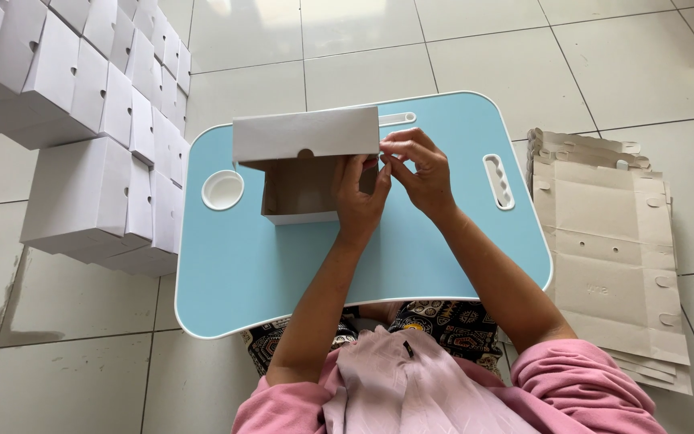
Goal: Folding flat cardboard sheets into rectangular boxes and stacking them.
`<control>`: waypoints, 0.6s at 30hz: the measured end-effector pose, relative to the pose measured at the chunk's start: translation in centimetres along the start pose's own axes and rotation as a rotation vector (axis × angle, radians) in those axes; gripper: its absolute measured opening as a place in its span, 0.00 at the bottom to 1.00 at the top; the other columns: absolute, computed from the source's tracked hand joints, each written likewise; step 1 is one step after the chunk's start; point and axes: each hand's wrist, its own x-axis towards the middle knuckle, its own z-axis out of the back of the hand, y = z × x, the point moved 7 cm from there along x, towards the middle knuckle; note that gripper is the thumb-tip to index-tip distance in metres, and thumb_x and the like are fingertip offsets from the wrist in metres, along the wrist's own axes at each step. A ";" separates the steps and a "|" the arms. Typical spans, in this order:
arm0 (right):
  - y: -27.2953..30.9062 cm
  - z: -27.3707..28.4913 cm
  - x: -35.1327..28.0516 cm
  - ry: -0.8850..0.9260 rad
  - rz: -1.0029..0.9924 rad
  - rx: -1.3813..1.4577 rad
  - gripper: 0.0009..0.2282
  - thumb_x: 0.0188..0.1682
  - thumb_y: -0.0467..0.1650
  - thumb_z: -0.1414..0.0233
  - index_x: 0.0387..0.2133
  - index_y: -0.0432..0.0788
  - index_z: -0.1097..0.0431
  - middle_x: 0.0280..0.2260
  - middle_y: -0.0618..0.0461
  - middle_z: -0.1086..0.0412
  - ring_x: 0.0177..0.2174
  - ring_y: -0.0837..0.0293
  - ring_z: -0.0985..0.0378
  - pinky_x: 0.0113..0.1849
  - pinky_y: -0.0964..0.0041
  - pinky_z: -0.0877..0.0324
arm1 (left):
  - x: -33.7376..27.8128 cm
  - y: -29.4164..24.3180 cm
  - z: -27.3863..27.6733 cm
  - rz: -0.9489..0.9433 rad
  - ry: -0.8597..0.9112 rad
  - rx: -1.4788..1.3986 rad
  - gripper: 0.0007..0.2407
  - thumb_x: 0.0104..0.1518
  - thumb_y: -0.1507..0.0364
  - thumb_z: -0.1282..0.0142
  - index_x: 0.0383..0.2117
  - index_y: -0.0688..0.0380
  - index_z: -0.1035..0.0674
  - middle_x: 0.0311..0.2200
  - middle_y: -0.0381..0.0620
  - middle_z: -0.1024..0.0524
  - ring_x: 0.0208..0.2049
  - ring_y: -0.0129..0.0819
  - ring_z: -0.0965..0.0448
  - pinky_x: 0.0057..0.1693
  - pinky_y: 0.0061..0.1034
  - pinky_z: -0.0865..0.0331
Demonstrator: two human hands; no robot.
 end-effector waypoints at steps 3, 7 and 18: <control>0.4 -0.3 0.0 -0.003 0.056 -0.051 0.10 0.49 0.21 0.39 0.42 0.43 0.20 0.44 0.48 0.26 0.42 0.54 0.22 0.37 0.63 0.25 | 0.1 -0.2 -0.1 -0.013 -0.007 0.020 0.13 0.61 0.69 0.41 0.50 0.58 0.23 0.43 0.48 0.28 0.45 0.38 0.22 0.51 0.27 0.22; 2.2 0.1 0.8 -0.040 0.097 -0.088 0.09 0.49 0.23 0.38 0.43 0.43 0.24 0.56 0.45 0.34 0.52 0.47 0.28 0.42 0.57 0.26 | -0.4 0.6 -0.3 -0.007 0.040 -0.035 0.11 0.64 0.69 0.46 0.49 0.58 0.24 0.41 0.50 0.28 0.43 0.39 0.22 0.50 0.29 0.23; -2.9 4.5 1.6 -0.111 -0.212 0.239 0.16 0.51 0.29 0.38 0.43 0.45 0.42 0.54 0.47 0.35 0.46 0.63 0.30 0.41 0.71 0.32 | 1.9 -2.4 6.6 -0.619 -0.377 0.706 0.12 0.57 0.73 0.42 0.47 0.57 0.18 0.45 0.52 0.28 0.44 0.43 0.24 0.50 0.34 0.29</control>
